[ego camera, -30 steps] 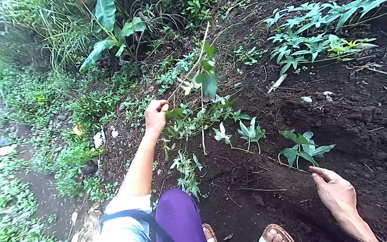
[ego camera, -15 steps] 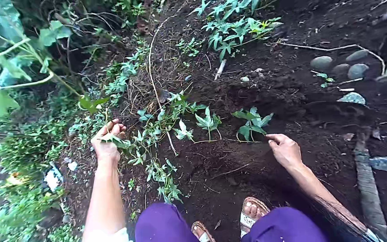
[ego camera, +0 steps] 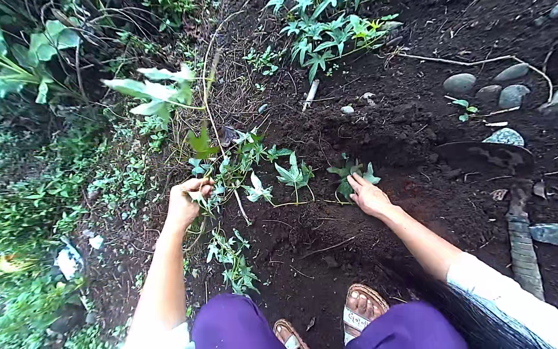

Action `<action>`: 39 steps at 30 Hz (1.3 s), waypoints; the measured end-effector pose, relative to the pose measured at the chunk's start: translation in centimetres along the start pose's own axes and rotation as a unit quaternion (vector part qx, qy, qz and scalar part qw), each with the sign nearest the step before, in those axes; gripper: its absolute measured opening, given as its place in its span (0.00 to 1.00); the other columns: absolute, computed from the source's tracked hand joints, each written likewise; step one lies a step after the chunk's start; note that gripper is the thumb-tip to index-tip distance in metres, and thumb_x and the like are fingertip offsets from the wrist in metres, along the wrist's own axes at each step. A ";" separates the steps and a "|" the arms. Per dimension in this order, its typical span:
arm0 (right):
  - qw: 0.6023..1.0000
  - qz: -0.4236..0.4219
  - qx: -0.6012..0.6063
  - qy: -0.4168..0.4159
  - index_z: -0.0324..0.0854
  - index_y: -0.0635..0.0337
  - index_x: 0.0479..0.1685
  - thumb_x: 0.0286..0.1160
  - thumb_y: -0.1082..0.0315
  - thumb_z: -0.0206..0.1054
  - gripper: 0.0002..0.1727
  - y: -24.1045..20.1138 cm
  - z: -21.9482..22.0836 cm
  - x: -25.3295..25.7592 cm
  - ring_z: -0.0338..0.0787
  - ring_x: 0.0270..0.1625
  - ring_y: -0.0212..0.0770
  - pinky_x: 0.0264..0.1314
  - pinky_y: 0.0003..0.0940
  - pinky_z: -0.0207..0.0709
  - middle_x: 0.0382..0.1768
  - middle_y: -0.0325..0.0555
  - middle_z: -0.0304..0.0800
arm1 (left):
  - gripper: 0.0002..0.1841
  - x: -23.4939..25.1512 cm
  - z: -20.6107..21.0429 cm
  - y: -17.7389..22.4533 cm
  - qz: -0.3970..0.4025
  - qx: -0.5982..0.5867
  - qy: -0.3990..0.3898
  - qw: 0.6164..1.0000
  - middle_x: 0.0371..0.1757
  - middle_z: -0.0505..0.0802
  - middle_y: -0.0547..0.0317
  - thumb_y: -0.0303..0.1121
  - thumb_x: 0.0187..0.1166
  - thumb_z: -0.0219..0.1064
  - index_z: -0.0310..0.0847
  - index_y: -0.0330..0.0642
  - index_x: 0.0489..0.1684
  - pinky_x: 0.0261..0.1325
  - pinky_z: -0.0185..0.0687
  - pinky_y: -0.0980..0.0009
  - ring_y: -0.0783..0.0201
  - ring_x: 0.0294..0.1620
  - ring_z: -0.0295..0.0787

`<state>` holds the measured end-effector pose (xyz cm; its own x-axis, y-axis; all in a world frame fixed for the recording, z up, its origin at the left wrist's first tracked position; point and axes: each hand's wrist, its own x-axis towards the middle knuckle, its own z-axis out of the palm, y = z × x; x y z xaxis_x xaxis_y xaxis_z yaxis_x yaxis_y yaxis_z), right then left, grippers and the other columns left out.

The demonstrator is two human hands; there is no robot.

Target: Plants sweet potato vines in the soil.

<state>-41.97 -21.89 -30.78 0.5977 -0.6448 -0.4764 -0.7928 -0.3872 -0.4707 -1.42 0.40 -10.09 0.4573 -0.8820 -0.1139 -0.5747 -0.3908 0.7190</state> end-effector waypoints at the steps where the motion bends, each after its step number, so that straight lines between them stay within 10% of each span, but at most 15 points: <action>1: 1.000 0.002 -0.012 -0.017 0.55 0.57 0.94 0.88 0.65 0.61 0.35 -0.1 0.2 0.0 0.59 0.92 0.64 0.88 0.66 0.58 0.95 0.59 0.50 | 0.09 0.6 0.4 0.9 0.028 0.034 -0.024 0.999 0.49 0.94 0.47 0.22 0.83 0.64 0.87 0.28 0.53 0.56 0.89 0.64 0.65 0.42 0.92; 7: 0.966 0.038 0.227 0.116 0.77 0.65 0.79 0.89 0.66 0.60 0.23 0.5 -3.1 -2.9 0.74 0.85 0.58 0.86 0.61 0.64 0.83 0.60 0.73 | 0.17 3.9 5.5 7.6 0.156 0.171 -0.166 0.959 0.50 0.95 0.41 0.10 0.71 0.64 0.94 0.34 0.49 0.61 0.85 0.41 0.43 0.52 0.93; 10: 0.809 0.122 0.559 0.138 0.73 0.62 0.75 0.98 0.61 0.41 0.22 1.2 -6.3 -5.5 0.94 0.52 0.42 0.52 0.40 0.89 0.61 0.50 0.89 | 0.19 5.6 9.0 11.1 0.151 0.239 -0.263 0.922 0.57 0.94 0.45 0.13 0.77 0.61 0.94 0.41 0.55 0.65 0.82 0.38 0.43 0.59 0.92; 13: 0.725 0.110 0.678 0.054 0.76 0.53 0.72 0.97 0.45 0.31 0.32 2.9 -9.3 -8.8 0.94 0.40 0.39 0.37 0.33 0.88 0.49 0.45 0.95 | 0.17 6.8 12.6 13.5 0.153 0.293 -0.315 0.890 0.60 0.93 0.45 0.17 0.81 0.60 0.93 0.41 0.57 0.65 0.81 0.38 0.42 0.63 0.89; 20: 0.903 0.097 0.415 0.055 0.88 0.68 0.54 0.80 0.82 0.62 0.12 4.7 -13.7 -10.6 0.92 0.34 0.32 0.41 0.29 0.88 0.41 0.46 0.95 | 0.13 9.9 19.6 17.2 0.143 0.372 -0.316 0.861 0.60 0.91 0.39 0.21 0.84 0.58 0.89 0.32 0.53 0.61 0.81 0.37 0.37 0.63 0.89; 23: 0.979 0.073 0.154 0.111 0.94 0.60 0.43 0.73 0.76 0.74 0.06 6.0 -12.7 -7.4 0.92 0.43 0.54 0.51 0.62 0.83 0.41 0.56 0.95 | 0.09 11.5 23.4 16.5 0.140 0.388 -0.299 0.861 0.53 0.92 0.37 0.21 0.83 0.58 0.87 0.30 0.43 0.53 0.82 0.38 0.36 0.58 0.90; 25: 0.992 0.028 -0.002 0.125 0.95 0.56 0.46 0.78 0.69 0.72 0.07 7.5 -10.8 -5.1 0.93 0.54 0.66 0.59 0.74 0.80 0.49 0.59 0.95 | 0.10 12.2 26.1 15.1 0.150 0.399 -0.301 0.853 0.52 0.93 0.38 0.21 0.83 0.58 0.88 0.31 0.44 0.59 0.81 0.40 0.38 0.59 0.90; 31: 0.984 0.050 -0.137 0.099 0.91 0.69 0.46 0.82 0.75 0.65 0.09 7.4 -8.6 -2.8 0.85 0.64 0.70 0.63 0.65 0.79 0.56 0.68 0.87 | 0.10 12.5 30.1 11.4 0.205 0.391 -0.300 0.846 0.50 0.94 0.42 0.19 0.81 0.59 0.89 0.31 0.45 0.79 0.67 0.50 0.44 0.65 0.87; 36: 0.981 0.097 -0.151 0.068 0.91 0.69 0.49 0.79 0.81 0.62 0.11 6.5 -8.5 -2.2 0.82 0.68 0.71 0.67 0.64 0.76 0.60 0.69 0.86 | 0.16 9.2 31.8 10.1 0.334 0.344 -0.097 0.872 0.64 0.90 0.35 0.15 0.75 0.63 0.85 0.24 0.60 0.66 0.81 0.50 0.40 0.66 0.87; 39: 0.980 0.089 -0.165 0.067 0.91 0.70 0.49 0.77 0.82 0.64 0.10 6.5 -8.2 -2.1 0.83 0.67 0.71 0.66 0.65 0.77 0.60 0.69 0.86 | 0.26 6.2 33.4 9.3 0.358 0.371 -0.111 0.850 0.84 0.78 0.39 0.18 0.80 0.60 0.74 0.28 0.80 0.88 0.63 0.48 0.45 0.86 0.73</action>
<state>-49.34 -28.43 -26.76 0.4423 -0.7935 -0.4180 -0.8920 -0.4378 -0.1127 -26.62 -17.53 -27.00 -0.2819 -0.9593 -0.0150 -0.9589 0.2811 0.0379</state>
